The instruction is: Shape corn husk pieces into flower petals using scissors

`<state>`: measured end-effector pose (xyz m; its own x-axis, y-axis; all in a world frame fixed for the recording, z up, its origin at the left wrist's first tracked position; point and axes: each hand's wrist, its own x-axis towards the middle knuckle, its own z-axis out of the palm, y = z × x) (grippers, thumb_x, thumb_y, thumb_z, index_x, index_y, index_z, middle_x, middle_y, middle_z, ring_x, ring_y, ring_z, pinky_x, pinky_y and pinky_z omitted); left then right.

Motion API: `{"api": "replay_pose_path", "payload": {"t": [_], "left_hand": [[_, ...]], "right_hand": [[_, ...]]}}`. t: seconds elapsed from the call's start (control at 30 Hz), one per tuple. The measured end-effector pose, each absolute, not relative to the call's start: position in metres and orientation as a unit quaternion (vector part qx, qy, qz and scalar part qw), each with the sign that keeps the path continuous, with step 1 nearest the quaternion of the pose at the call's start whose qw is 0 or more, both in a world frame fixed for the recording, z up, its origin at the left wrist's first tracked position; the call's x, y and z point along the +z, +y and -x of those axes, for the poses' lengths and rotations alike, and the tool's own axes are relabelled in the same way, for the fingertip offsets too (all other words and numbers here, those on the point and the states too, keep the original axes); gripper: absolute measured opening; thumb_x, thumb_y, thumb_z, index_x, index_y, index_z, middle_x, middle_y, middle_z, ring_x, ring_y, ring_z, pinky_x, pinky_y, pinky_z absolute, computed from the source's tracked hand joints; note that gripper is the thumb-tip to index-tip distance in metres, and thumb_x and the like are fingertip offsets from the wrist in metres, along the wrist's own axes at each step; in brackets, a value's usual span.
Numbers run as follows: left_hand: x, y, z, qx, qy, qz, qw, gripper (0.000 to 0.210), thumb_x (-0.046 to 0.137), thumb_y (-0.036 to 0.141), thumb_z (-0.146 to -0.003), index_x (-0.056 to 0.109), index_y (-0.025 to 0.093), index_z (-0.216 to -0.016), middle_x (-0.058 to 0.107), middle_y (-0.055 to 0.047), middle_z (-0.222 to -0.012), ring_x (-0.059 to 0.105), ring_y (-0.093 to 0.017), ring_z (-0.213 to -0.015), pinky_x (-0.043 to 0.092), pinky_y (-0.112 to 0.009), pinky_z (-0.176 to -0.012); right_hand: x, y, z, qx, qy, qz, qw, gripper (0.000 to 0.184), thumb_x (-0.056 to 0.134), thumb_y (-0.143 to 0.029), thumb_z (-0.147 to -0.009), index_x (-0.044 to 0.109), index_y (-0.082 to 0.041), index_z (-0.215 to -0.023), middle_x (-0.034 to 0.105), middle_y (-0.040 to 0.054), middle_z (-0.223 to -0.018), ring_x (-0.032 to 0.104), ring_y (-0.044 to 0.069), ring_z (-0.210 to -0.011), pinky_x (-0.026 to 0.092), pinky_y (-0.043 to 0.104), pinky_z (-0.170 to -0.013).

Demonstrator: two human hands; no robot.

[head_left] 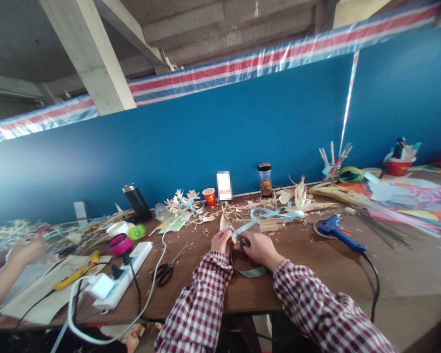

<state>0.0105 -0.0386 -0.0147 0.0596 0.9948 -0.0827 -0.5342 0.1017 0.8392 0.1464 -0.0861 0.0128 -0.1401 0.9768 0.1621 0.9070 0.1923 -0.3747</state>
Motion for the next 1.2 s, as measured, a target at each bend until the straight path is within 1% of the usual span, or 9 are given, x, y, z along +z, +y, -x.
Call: {"api": "replay_pose_path", "payload": {"t": [0.27, 0.37, 0.53, 0.7, 0.9, 1.03, 1.2], "left_hand": [[-0.0103, -0.0414, -0.0119, 0.584, 0.363, -0.312, 0.655, 0.024, 0.079, 0.024, -0.052, 0.062, 0.011, -0.062, 0.060, 0.000, -0.051, 0.055, -0.010, -0.046, 0.043, -0.022, -0.046], [-0.0106, -0.0413, -0.0117, 0.581, 0.371, -0.310, 0.654, 0.024, 0.079, 0.025, -0.054, 0.063, 0.011, -0.064, 0.060, -0.001, -0.052, 0.054, -0.010, -0.045, 0.042, -0.022, -0.043], [-0.0113, -0.0398, -0.0110, 0.579, 0.378, -0.309, 0.653, 0.027, 0.081, 0.027, -0.052, 0.062, 0.011, -0.063, 0.057, 0.001, -0.048, 0.050, -0.009, -0.040, 0.038, -0.021, -0.039], [-0.0123, -0.0390, -0.0106, 0.580, 0.381, -0.311, 0.650, 0.028, 0.081, 0.027, -0.052, 0.063, 0.011, -0.065, 0.057, 0.001, -0.049, 0.051, -0.008, -0.042, 0.039, -0.020, -0.040], [-0.0166, -0.0371, -0.0091, 0.574, 0.383, -0.319, 0.650, 0.027, 0.079, 0.031, -0.054, 0.063, 0.012, -0.066, 0.058, 0.001, -0.051, 0.053, -0.009, -0.044, 0.035, -0.019, -0.040], [-0.0176, -0.0362, -0.0081, 0.573, 0.385, -0.321, 0.649, 0.026, 0.078, 0.031, -0.056, 0.061, 0.013, -0.062, 0.054, 0.003, -0.046, 0.048, -0.007, -0.040, 0.033, -0.019, -0.039], [-0.0165, -0.0366, -0.0088, 0.578, 0.380, -0.316, 0.649, 0.028, 0.080, 0.031, -0.053, 0.062, 0.012, -0.063, 0.055, 0.003, -0.047, 0.049, -0.006, -0.041, 0.035, -0.019, -0.040]], "right_hand": [[0.0092, -0.0850, -0.1463, 0.082, -0.756, 0.617, 0.205, 0.027, 0.047, -0.046, -0.087, 0.062, -0.025, -0.095, 0.070, 0.0041, -0.088, 0.065, 0.019, -0.081, 0.033, 0.024, -0.060], [0.0070, -0.0842, -0.1460, 0.079, -0.756, 0.616, 0.206, 0.028, 0.047, -0.047, -0.087, 0.062, -0.025, -0.095, 0.070, 0.0041, -0.087, 0.065, 0.020, -0.080, 0.033, 0.024, -0.059], [0.0058, -0.0839, -0.1453, 0.076, -0.755, 0.618, 0.205, 0.028, 0.047, -0.046, -0.086, 0.061, -0.026, -0.098, 0.070, 0.0042, -0.087, 0.064, 0.020, -0.080, 0.034, 0.024, -0.060], [0.0064, -0.0841, -0.1445, 0.076, -0.756, 0.617, 0.205, 0.028, 0.046, -0.047, -0.087, 0.061, -0.025, -0.096, 0.070, 0.0038, -0.087, 0.065, 0.019, -0.081, 0.033, 0.024, -0.059], [0.0095, -0.0852, -0.1428, 0.076, -0.757, 0.617, 0.201, 0.032, 0.044, -0.050, -0.088, 0.062, -0.024, -0.093, 0.070, 0.0049, -0.087, 0.065, 0.020, -0.082, 0.032, 0.025, -0.059], [0.0123, -0.0857, -0.1417, 0.095, -0.752, 0.624, 0.189, 0.030, 0.046, -0.048, -0.088, 0.062, -0.023, -0.096, 0.070, 0.0057, -0.091, 0.065, 0.020, -0.085, 0.033, 0.024, -0.061], [0.0116, -0.0852, -0.1423, 0.095, -0.759, 0.612, 0.203, 0.031, 0.045, -0.049, -0.088, 0.062, -0.023, -0.094, 0.070, 0.0050, -0.089, 0.065, 0.020, -0.083, 0.033, 0.024, -0.060]]}}
